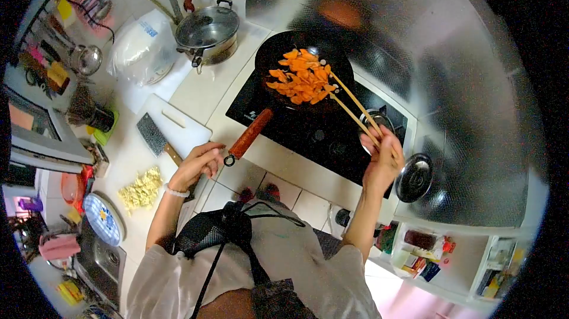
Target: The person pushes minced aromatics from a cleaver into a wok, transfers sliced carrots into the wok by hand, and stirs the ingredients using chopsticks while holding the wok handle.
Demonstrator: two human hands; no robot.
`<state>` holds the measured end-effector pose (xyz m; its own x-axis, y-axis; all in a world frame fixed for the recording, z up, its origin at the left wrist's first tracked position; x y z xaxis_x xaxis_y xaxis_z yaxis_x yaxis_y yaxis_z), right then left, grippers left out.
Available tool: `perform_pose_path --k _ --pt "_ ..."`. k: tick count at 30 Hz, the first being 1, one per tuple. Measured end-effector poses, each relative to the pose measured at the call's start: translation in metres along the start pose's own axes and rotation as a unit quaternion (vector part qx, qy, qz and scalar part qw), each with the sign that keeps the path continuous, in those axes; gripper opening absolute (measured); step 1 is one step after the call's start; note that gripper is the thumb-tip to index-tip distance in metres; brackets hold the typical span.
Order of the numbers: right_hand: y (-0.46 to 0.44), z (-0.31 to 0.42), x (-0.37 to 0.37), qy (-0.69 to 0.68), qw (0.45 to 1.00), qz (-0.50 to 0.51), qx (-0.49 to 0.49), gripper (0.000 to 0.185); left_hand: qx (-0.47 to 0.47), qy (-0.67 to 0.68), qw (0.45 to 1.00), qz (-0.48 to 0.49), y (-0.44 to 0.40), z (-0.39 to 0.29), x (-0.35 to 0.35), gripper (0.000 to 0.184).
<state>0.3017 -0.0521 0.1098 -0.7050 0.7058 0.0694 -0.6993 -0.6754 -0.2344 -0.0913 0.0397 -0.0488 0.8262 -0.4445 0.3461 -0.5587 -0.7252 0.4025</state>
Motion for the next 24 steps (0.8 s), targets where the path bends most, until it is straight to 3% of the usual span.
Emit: perform_pose_path --k 9,18,21,24 --pt "0.059 -0.008 -0.104 -0.294 0.952 -0.067 0.045 0.030 0.008 0.093 0.994 -0.055 0.034 0.023 -0.036 0.041" --pt "0.058 -0.035 -0.123 -0.349 0.928 -0.042 0.122 0.037 0.065 0.134 0.975 -0.165 0.072 0.038 -0.045 0.034" --pt "0.051 -0.042 -0.130 -0.326 0.928 -0.086 0.160 0.040 0.074 0.139 0.962 -0.224 0.090 0.059 -0.046 0.034" --pt "0.046 -0.039 -0.136 -0.334 0.926 -0.053 0.167 0.039 0.077 0.171 0.949 -0.252 0.105 0.087 -0.035 0.031"
Point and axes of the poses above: each hand's wrist, its own y-axis away from the middle knuckle, its own x-axis out of the palm, z = x × y, the point moved 9 cm from there along -y, towards the middle knuckle, and after that the axes turned 8 degrees about y, right-handed, at the moved point
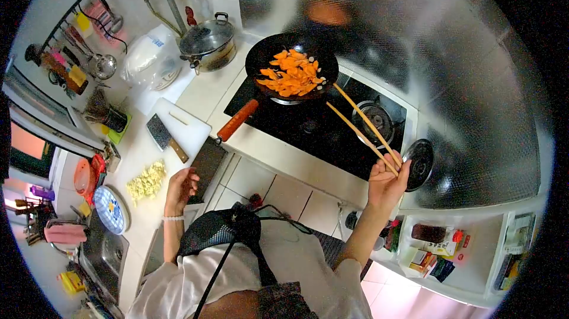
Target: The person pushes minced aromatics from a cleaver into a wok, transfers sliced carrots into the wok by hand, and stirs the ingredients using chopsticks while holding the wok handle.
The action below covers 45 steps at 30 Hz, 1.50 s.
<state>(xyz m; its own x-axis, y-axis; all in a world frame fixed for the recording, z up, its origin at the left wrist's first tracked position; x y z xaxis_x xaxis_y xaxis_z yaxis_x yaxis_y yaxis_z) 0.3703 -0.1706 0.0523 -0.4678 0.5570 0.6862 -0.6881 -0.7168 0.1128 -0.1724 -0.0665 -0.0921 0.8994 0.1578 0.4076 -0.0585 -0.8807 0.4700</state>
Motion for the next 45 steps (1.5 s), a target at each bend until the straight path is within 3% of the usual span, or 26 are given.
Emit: perform_pose_path --k 12,14,29,31,34,45 --pt "0.018 0.045 -0.116 0.036 0.997 -0.063 0.028 0.041 -0.013 0.011 0.999 -0.043 0.057 0.068 0.020 0.026" --pt "0.018 0.047 -0.125 0.039 0.998 -0.014 0.037 0.036 -0.014 0.009 0.998 -0.057 0.063 0.073 0.022 0.025" --pt "0.022 0.049 -0.124 0.022 0.999 0.001 0.046 0.039 -0.022 0.030 0.995 -0.096 0.102 0.095 0.011 0.025" --pt "0.024 0.047 -0.115 0.023 0.996 0.056 0.058 0.035 -0.022 0.033 0.993 -0.108 0.107 0.098 0.007 0.026" --pt "0.026 0.044 -0.116 0.013 0.997 0.025 0.066 0.038 -0.016 0.044 0.992 -0.116 0.115 0.102 0.002 0.025" --pt "0.026 0.050 -0.114 -0.005 0.996 0.058 0.064 0.039 -0.007 0.065 0.991 -0.121 0.125 0.112 -0.005 0.026"
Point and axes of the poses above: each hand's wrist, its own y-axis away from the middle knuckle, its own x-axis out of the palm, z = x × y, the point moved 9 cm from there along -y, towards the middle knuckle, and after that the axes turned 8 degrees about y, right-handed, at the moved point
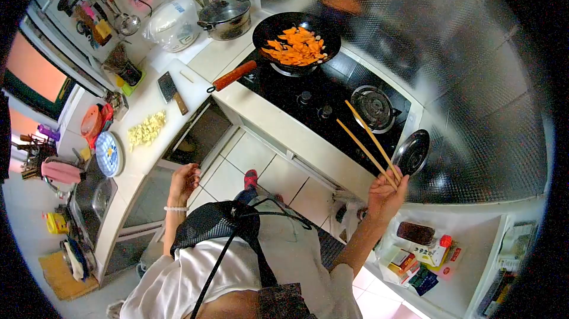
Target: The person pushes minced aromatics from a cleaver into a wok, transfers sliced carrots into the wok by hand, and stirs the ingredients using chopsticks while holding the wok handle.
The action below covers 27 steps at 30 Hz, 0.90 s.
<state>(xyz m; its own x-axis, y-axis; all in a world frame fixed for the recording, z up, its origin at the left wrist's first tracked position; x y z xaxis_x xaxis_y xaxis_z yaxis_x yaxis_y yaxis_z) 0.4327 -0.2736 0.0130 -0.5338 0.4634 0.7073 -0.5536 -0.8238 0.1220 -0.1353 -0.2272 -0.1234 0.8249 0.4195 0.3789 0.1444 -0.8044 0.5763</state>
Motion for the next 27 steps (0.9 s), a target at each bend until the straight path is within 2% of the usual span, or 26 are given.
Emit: perform_pose_path --k 15,19,27 --pt "0.015 0.005 -0.016 0.007 0.999 -0.040 -0.034 0.038 -0.017 -0.017 0.999 0.022 -0.010 -0.009 0.010 0.021" --pt "0.025 0.008 -0.012 0.026 0.994 -0.090 -0.058 0.039 -0.029 -0.022 0.998 0.051 -0.033 -0.016 0.014 0.021" --pt "0.036 -0.023 0.010 -0.001 0.992 -0.102 -0.076 0.039 -0.038 -0.051 0.995 0.072 -0.082 -0.060 0.009 0.021"
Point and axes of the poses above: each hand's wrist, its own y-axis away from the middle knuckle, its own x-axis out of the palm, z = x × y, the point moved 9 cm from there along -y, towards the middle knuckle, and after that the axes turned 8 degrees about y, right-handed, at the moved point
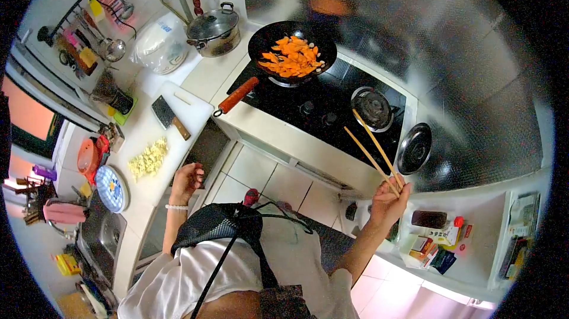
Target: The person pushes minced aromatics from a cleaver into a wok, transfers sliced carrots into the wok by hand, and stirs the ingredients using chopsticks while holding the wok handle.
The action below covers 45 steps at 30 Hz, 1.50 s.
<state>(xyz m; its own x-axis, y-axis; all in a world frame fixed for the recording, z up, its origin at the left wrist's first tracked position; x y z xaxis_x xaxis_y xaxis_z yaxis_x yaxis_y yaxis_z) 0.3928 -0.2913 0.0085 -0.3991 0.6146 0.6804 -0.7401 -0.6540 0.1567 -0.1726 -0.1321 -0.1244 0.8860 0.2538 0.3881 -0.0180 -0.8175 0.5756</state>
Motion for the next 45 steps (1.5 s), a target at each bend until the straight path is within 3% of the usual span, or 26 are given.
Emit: perform_pose_path --k 18,20,33,36,39,40,42,44,45 --pt "0.056 -0.051 0.037 -0.008 0.997 -0.058 -0.056 0.036 -0.041 -0.023 0.997 0.066 -0.078 -0.061 -0.020 0.020" --pt "0.059 -0.054 0.041 -0.007 0.998 -0.029 -0.058 0.036 -0.049 -0.023 0.996 0.069 -0.081 -0.064 -0.018 0.020" --pt "0.086 -0.062 0.034 0.001 0.994 -0.088 -0.072 0.035 -0.093 -0.030 0.991 0.096 -0.104 -0.061 -0.029 0.020" --pt "0.090 -0.057 0.041 0.056 0.989 -0.098 -0.094 0.039 -0.093 -0.027 0.991 0.094 -0.102 -0.060 -0.028 0.021" --pt "0.106 -0.021 0.063 0.318 0.899 -0.183 -0.239 0.047 -0.095 -0.026 0.991 0.093 -0.101 -0.058 -0.028 0.021" --pt "0.103 -0.015 0.065 0.319 0.898 -0.185 -0.239 0.047 -0.096 -0.027 0.990 0.095 -0.102 -0.056 -0.026 0.021" --pt "0.098 -0.001 0.079 0.455 0.837 -0.167 -0.253 0.046 -0.097 -0.027 0.991 0.092 -0.102 -0.052 -0.025 0.021" --pt "0.084 0.012 0.087 0.610 0.734 -0.173 -0.242 0.040 -0.099 -0.028 0.991 0.086 -0.102 -0.048 -0.025 0.021" --pt "0.082 0.017 0.116 0.669 0.668 -0.137 -0.296 0.035 -0.095 -0.021 0.991 0.089 -0.103 -0.047 -0.022 0.021"
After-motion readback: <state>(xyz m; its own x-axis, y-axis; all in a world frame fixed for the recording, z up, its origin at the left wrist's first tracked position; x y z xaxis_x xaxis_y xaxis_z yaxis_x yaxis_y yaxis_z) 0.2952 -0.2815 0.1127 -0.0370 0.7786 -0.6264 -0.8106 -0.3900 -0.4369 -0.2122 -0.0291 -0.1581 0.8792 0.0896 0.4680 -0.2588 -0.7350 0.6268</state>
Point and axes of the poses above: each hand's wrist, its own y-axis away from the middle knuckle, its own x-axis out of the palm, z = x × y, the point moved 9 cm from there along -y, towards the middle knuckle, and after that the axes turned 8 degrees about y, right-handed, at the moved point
